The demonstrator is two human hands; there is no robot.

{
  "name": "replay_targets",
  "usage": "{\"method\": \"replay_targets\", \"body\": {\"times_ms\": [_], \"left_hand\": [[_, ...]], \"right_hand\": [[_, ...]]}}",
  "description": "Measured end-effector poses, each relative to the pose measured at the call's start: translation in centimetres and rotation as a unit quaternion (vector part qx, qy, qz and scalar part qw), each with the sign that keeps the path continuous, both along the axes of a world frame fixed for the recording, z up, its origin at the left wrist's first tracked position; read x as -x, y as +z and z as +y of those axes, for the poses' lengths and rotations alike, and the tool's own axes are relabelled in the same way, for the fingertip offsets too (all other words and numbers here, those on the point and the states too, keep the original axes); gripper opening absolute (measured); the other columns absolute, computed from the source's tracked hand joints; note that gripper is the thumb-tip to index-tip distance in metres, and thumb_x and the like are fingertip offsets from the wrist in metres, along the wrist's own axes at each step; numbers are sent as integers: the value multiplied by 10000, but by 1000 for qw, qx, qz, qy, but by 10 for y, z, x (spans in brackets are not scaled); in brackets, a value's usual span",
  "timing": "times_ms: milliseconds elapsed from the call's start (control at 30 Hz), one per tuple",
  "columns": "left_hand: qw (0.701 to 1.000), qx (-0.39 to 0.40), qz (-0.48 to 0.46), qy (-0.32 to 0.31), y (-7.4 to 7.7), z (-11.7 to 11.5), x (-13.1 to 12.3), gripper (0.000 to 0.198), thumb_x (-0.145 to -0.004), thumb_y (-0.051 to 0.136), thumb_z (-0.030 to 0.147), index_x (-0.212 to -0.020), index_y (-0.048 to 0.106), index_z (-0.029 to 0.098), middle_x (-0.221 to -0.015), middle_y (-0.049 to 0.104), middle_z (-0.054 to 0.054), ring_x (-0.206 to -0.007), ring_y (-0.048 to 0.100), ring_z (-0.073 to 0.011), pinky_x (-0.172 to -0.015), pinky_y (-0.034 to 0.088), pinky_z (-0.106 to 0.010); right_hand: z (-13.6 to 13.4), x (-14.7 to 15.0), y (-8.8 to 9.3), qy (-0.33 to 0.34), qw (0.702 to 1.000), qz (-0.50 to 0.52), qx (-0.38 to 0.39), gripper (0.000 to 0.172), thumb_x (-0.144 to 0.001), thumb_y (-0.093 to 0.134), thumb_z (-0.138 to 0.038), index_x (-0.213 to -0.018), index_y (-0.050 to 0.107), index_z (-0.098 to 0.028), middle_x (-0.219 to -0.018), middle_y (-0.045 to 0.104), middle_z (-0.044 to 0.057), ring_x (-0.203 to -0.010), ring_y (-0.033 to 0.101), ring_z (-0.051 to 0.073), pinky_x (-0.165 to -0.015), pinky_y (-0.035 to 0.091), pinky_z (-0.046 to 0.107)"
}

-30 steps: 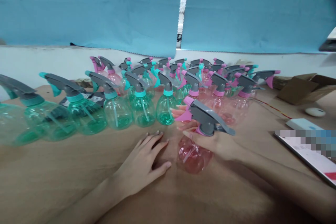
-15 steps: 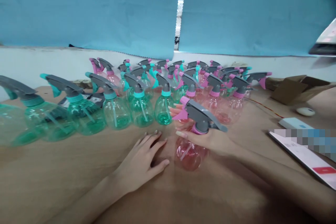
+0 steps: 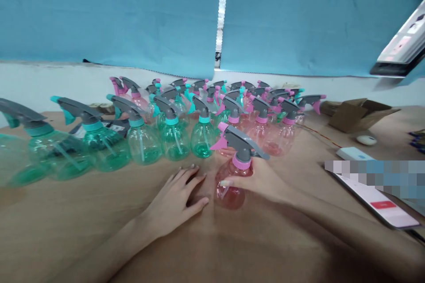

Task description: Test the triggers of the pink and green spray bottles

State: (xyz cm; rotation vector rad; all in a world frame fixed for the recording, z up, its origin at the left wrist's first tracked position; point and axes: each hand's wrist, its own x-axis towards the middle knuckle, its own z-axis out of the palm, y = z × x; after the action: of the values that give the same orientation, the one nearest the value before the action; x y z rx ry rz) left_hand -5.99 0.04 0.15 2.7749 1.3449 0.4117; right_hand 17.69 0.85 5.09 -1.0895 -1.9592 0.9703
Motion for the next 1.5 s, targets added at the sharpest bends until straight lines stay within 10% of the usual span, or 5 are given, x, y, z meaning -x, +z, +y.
{"method": "replay_targets", "body": {"times_ms": [467,833,1033,1500], "left_hand": [[999,-31,9,19,-6,-7,-10,481,-899,447,466,-1298,450,198,-1356,431,-107,-1238,379,-288,-1000,323,-464],[998,-4,14,-68,-1,-12,-93,462,-895,470,421,-1303,446,205,-1382,410,-103,-1274,340,-295,-1003,325,-484],[995,24,0,-97,0,5,-141,456,-890,482,403,-1287,465,180,-1364,425,-115,-1271,344,-281,-1010,322,-459],[989,21,-11,-145,-6,44,-196,436,-900,472,395,-1274,472,172,-1339,451,-107,-1266,353,-260,-1027,303,-425]], "right_hand": [[-28,-21,-1,-68,985,-61,-144,597,-664,680,-510,-1157,481,-238,-1186,548,72,-1096,505,251,-885,430,422],[-39,-133,-3,-164,958,-167,-163,554,-714,633,-529,-1171,465,-263,-1183,538,50,-1093,486,253,-905,396,421],[-15,-196,-8,-232,937,-203,-166,385,-749,585,-506,-986,502,-215,-949,581,75,-851,553,262,-714,447,405],[69,-240,-19,-273,916,-204,-212,579,-729,587,-504,-1189,478,-169,-1137,595,143,-1047,551,325,-856,424,441]]}}
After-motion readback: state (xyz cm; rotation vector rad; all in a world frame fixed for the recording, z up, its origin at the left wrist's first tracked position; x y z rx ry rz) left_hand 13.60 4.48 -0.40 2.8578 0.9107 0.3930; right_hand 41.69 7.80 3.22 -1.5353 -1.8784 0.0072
